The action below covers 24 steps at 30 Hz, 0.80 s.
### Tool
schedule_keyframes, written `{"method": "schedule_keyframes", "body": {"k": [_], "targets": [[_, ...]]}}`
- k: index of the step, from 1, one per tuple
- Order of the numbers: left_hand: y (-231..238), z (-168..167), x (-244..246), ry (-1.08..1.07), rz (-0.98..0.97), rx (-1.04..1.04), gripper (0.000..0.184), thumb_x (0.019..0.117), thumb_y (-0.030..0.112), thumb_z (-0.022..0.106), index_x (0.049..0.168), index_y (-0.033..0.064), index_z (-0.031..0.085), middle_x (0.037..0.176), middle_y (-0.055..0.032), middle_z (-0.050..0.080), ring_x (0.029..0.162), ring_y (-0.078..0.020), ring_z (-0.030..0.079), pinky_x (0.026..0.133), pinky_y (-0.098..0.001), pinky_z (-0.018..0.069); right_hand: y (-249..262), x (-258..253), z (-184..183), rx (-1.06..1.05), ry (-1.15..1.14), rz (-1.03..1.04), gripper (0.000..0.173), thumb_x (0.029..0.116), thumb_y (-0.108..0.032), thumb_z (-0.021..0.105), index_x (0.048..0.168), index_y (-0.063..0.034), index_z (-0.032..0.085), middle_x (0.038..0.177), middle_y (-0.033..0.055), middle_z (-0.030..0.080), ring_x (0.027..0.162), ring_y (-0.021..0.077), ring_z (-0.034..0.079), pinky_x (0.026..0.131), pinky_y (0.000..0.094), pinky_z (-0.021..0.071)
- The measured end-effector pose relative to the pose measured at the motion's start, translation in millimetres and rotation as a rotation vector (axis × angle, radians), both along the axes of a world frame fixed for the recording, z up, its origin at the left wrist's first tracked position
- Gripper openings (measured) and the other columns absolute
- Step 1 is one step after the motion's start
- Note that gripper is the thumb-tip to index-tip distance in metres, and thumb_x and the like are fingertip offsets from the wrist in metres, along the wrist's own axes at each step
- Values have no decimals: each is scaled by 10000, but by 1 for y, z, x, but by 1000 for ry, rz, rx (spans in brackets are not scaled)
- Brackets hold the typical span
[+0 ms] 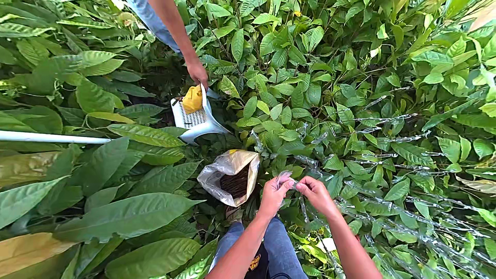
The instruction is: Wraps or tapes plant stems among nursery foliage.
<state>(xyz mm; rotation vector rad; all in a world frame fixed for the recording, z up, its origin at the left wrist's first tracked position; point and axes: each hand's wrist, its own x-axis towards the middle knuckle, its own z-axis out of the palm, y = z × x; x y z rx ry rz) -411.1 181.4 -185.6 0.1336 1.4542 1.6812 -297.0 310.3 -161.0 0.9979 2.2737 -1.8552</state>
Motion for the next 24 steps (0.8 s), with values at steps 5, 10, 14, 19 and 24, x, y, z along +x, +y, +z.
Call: {"method": "schedule_keyframes", "body": {"k": [5,10,14,19,24], "targets": [[1,-4,2,23,20,1,48,943,40,640,916,69,668,720,103,643,589,35,549,583,-141,475,-6,1,-4,26,22,-13,295,1054,-219,523,899,-9,659,724,-58,574,656,-49,510,644,153,439],[-1,-11,-4,72,-38,4,61,943,17,637,982,21,684,793,75,671,593,32,539,566,-137,462,7,12,-8,57,-34,77,252,1052,-195,542,1092,11,681,926,38,658,797,10,581,753,188,486],[3,-10,5,24,2,-28,164,1003,81,572,865,70,660,639,108,583,528,41,495,526,-126,425,16,13,3,202,-62,117,314,1059,-211,525,1054,19,738,979,121,697,909,130,644,857,297,515],[1,-11,-6,39,60,-67,269,1060,83,466,874,43,656,646,91,583,529,25,505,519,-126,434,85,24,27,655,-390,-34,298,1056,-225,547,1120,-12,746,1055,189,745,975,355,720,870,572,546],[-1,-10,-6,9,92,-85,261,1054,67,469,870,44,653,638,88,576,517,26,494,508,-118,424,144,21,9,724,-863,134,328,1087,-248,506,1170,-8,714,1188,257,696,1113,477,661,902,661,497]]}}
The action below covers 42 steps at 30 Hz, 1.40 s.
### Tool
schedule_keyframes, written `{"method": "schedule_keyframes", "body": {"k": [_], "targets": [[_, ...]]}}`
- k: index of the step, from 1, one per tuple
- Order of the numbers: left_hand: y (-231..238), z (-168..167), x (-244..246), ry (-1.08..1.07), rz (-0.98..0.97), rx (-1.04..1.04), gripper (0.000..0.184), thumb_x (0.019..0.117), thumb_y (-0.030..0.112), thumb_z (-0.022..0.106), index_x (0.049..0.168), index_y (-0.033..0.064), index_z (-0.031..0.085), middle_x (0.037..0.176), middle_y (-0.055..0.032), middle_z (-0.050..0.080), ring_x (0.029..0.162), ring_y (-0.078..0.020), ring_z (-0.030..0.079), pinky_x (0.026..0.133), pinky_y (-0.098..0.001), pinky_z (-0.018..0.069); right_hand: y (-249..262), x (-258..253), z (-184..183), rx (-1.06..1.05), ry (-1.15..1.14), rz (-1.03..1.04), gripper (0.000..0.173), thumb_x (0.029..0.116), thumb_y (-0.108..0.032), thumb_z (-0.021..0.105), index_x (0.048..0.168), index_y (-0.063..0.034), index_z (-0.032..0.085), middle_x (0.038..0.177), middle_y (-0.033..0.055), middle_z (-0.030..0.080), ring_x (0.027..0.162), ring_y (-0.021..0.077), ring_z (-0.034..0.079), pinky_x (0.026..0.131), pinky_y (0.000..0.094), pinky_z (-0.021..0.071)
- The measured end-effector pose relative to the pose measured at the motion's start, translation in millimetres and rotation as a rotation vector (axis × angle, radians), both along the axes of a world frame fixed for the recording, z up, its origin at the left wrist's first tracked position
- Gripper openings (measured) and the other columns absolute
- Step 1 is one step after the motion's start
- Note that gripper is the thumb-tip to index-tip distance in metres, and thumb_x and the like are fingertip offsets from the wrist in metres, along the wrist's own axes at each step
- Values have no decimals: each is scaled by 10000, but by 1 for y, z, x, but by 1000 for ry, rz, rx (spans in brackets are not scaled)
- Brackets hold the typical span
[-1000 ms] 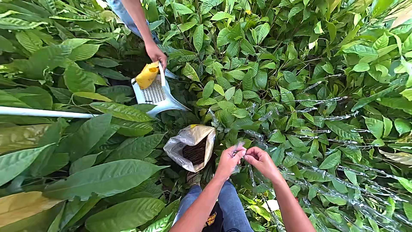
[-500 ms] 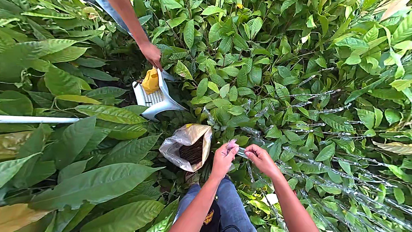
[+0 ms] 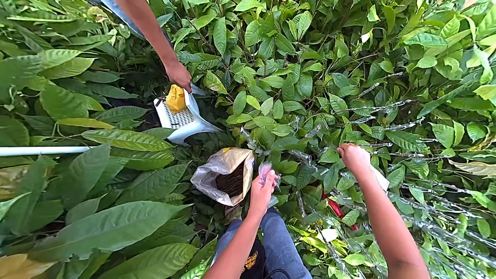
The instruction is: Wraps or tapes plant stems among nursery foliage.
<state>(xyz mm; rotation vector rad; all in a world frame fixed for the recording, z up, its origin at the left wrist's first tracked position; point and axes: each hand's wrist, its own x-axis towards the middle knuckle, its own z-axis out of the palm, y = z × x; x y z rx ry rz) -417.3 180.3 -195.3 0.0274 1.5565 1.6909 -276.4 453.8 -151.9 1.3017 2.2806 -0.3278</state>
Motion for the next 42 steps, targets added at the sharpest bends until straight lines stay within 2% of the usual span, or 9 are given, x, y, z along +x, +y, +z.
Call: {"method": "schedule_keyframes", "body": {"k": [3,11,17,22,27,32,36,39,42], "targets": [[-1,-3,6,-21,-16,-8,253,1053,64,473,877,41,653,644,85,575,522,23,494,512,-121,425,6,-12,0,-67,-127,11,346,1094,-260,480,1206,-23,706,1203,258,693,1153,462,651,926,652,495],[-1,-8,11,-48,-10,-23,248,1056,67,471,897,37,658,655,78,584,529,20,497,519,-122,429,20,-30,-8,-106,-239,6,324,1062,-290,544,1121,-33,733,1116,260,711,1083,480,668,857,679,509],[2,-5,11,-63,-5,-27,242,1054,62,467,899,37,652,662,77,584,531,22,500,521,-117,432,24,-61,-30,-221,-380,36,394,1039,-332,589,1128,35,703,1224,282,672,1171,472,635,921,690,480],[3,-2,11,-65,-12,-35,247,1052,60,470,889,44,654,661,81,586,531,19,500,521,-117,429,-5,-62,-79,-227,-549,117,308,1038,-38,466,1270,90,622,1357,275,607,1262,448,589,972,625,480],[2,-4,8,-64,5,-65,248,1051,65,469,885,47,652,659,76,589,535,16,504,531,-123,435,-2,-41,-119,-186,-590,176,313,1014,0,471,1275,94,616,1339,280,615,1258,447,588,993,620,460],[5,-9,8,-72,14,-76,242,1047,56,467,885,52,648,661,82,589,530,25,499,525,-117,433,1,-21,-165,-157,-548,319,361,1022,69,387,1339,181,519,1450,335,479,1351,461,482,1077,568,405],[8,-13,9,-66,1,-94,234,1048,61,469,895,49,646,664,81,592,533,25,501,527,-116,432,-12,-19,-191,-283,-495,221,414,1063,24,295,1425,197,398,1476,355,445,1348,470,507,1071,555,447],[11,-14,7,-52,-6,-101,237,1045,61,473,888,50,650,655,82,587,532,23,502,528,-118,436,-21,-16,-203,-361,-412,66,460,1081,-50,301,1492,155,323,1497,348,434,1385,455,483,1105,557,419],[13,-14,7,-52,-35,-69,307,1083,98,374,943,48,642,673,90,590,544,21,510,541,-121,447,-24,-12,-206,-434,-415,48,474,1092,-80,290,1527,107,306,1550,315,396,1426,439,442,1120,548,410]]}}
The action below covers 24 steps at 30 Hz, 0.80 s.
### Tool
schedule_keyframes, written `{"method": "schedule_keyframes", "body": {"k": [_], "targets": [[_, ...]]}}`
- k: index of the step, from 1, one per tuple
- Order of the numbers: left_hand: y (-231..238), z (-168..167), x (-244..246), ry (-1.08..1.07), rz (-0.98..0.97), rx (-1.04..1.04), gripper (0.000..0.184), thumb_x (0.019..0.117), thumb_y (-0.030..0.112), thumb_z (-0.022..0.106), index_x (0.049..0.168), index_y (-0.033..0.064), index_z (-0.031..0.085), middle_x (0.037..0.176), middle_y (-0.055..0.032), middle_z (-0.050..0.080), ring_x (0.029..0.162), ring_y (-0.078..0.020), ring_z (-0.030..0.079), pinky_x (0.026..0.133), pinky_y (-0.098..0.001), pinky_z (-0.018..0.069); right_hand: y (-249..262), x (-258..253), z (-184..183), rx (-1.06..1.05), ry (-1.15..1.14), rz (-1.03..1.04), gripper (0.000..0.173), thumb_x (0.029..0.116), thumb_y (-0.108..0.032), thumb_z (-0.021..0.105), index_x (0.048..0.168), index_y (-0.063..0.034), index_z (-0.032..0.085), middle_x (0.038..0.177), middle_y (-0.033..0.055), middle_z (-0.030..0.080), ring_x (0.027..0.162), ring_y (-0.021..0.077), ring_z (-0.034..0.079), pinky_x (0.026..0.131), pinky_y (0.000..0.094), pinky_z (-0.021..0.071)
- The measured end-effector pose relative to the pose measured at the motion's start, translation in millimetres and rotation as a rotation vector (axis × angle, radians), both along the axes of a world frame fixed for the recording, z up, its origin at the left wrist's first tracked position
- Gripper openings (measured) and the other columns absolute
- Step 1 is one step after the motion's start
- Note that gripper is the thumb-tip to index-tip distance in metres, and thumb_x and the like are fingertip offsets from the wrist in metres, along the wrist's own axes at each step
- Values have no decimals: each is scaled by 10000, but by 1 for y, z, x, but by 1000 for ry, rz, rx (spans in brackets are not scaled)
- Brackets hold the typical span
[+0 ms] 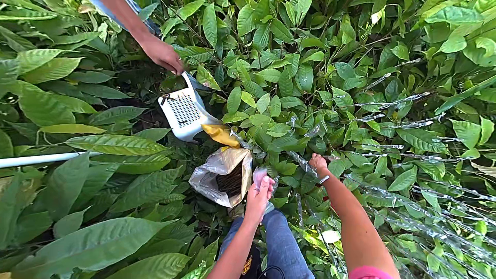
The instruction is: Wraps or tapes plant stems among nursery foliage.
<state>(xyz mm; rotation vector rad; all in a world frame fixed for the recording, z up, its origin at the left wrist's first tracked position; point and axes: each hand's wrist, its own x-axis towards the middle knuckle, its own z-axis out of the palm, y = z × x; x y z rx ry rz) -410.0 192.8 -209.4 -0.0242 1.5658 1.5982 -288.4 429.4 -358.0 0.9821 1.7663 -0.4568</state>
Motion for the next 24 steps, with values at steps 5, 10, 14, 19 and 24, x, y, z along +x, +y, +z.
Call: {"method": "schedule_keyframes", "body": {"k": [5,10,14,19,24], "targets": [[10,5,1,-87,-113,141,523,1106,229,112,1089,26,594,749,72,614,571,8,532,555,-136,475,-3,11,13,-97,-4,169,438,1035,18,445,1464,107,441,1640,272,264,1479,472,342,1081,585,454],[23,23,1,-264,-91,62,315,1115,138,309,1103,9,596,935,-35,661,691,-81,649,624,-209,572,-13,32,73,-120,147,219,403,1013,45,464,1406,63,548,1557,264,415,1430,451,418,1101,568,437],[29,35,5,-342,30,51,169,1067,38,455,1095,2,618,844,-32,675,713,-101,668,661,-238,585,-20,48,149,27,247,-53,412,1051,-17,408,1439,-1,547,1501,228,502,1348,438,524,1060,601,467],[27,38,17,-394,108,47,138,1038,-1,496,1098,14,619,850,-35,683,763,-120,684,716,-267,594,-83,48,184,171,1231,-456,324,1027,-239,554,1090,35,716,1010,158,702,889,202,693,807,351,584],[19,37,26,-361,116,58,129,1022,1,520,1084,22,631,854,-3,680,775,-67,663,743,-229,572,-144,7,165,-221,1373,-703,299,957,-186,684,1106,71,654,1031,132,668,893,100,643,810,248,546]]}}
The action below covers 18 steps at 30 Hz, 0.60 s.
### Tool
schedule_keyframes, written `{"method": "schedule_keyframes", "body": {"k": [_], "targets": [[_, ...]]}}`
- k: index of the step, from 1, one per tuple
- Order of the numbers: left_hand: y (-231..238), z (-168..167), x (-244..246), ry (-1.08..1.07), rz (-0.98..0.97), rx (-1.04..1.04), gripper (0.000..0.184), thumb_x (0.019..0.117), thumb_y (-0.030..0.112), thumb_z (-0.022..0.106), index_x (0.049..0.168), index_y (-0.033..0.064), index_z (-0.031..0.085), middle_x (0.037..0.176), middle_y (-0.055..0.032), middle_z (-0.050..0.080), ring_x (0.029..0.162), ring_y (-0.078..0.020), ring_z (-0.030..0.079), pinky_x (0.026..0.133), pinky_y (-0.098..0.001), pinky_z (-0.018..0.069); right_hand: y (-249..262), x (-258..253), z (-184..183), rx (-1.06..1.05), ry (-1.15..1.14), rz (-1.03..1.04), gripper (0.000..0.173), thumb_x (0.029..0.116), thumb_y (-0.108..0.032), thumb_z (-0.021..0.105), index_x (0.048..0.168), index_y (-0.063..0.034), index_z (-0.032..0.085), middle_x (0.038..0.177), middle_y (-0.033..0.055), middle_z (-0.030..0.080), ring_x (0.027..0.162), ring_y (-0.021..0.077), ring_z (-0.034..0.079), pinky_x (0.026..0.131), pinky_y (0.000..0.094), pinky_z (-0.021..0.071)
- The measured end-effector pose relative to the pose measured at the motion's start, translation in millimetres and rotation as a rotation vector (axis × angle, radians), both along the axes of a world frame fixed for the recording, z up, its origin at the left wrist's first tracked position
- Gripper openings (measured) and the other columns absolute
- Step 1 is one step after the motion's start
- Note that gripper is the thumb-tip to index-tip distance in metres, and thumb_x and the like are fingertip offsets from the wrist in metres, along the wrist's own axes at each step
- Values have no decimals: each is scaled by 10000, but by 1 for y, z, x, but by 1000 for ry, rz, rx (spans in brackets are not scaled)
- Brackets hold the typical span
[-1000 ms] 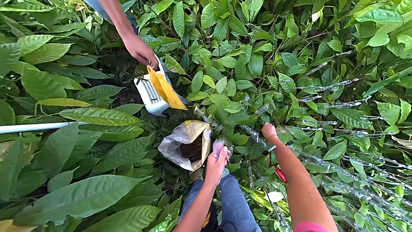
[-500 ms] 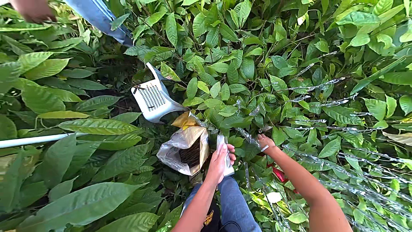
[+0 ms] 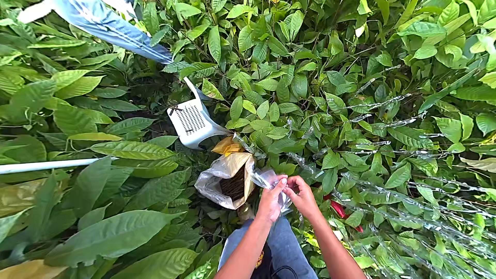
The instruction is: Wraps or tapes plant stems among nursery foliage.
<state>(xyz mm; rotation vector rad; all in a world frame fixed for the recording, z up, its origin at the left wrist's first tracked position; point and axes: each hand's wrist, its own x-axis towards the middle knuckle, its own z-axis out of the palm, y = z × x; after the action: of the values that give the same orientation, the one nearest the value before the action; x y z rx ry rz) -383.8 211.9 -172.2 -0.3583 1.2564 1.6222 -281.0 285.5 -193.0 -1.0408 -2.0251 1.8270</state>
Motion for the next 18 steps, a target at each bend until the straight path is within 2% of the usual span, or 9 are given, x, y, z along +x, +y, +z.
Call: {"method": "schedule_keyframes", "body": {"k": [2,4,5,8,10,13,14,16,18], "targets": [[-6,0,-3,-9,-2,24,137,1023,3,515,1081,30,635,887,-12,704,802,-78,683,753,-249,585,-4,-2,-4,-31,92,-36,198,953,-132,668,1015,55,682,1014,86,650,927,43,618,836,192,529],[-12,0,-4,-10,-4,43,141,1019,4,521,1070,29,650,902,-16,712,819,-84,685,772,-255,584,-5,1,-2,-69,167,-33,168,963,-106,634,988,57,670,1022,64,644,964,27,612,870,189,526],[-14,-1,-5,0,-7,50,147,1018,7,522,1057,32,661,875,-6,703,788,-74,671,750,-239,576,-5,2,1,-101,179,-33,158,975,-92,599,1004,58,640,1025,52,636,950,19,614,861,194,534],[-17,-5,-6,5,-39,64,190,1053,58,470,1040,49,659,666,60,558,537,-14,506,535,-159,467,1,7,11,-202,162,-73,110,1004,-66,500,1049,19,553,974,7,652,900,18,637,842,224,545],[-16,-4,-5,17,-77,63,198,1070,82,461,1060,46,655,651,67,527,485,3,442,476,-137,410,3,9,16,-232,155,-86,92,1017,-72,474,1054,-2,522,910,-10,664,855,33,658,830,242,558],[-14,-5,-1,92,-115,81,169,1043,55,512,1021,32,678,708,47,603,500,15,431,474,-133,374,0,9,19,-260,123,-54,259,1011,-120,534,1190,66,515,951,6,640,861,31,647,833,236,560],[-12,-6,1,114,-120,85,152,1033,45,531,1017,24,681,733,37,630,508,14,437,477,-136,372,-2,8,17,-256,111,-57,258,1001,-119,555,1180,65,525,942,3,635,840,23,639,807,224,559],[-10,-7,1,156,-125,66,130,1022,29,544,1034,9,671,777,29,646,506,19,436,472,-131,375,-4,7,13,-211,78,-110,138,995,-96,570,1060,25,577,860,-29,607,745,-11,587,709,175,516],[-8,-8,-1,203,-134,20,120,1003,3,568,1052,-15,676,804,17,649,516,14,442,479,-132,377,-4,11,9,-148,37,-146,107,997,-87,570,1002,13,605,817,-45,577,715,-34,536,680,148,463]]}}
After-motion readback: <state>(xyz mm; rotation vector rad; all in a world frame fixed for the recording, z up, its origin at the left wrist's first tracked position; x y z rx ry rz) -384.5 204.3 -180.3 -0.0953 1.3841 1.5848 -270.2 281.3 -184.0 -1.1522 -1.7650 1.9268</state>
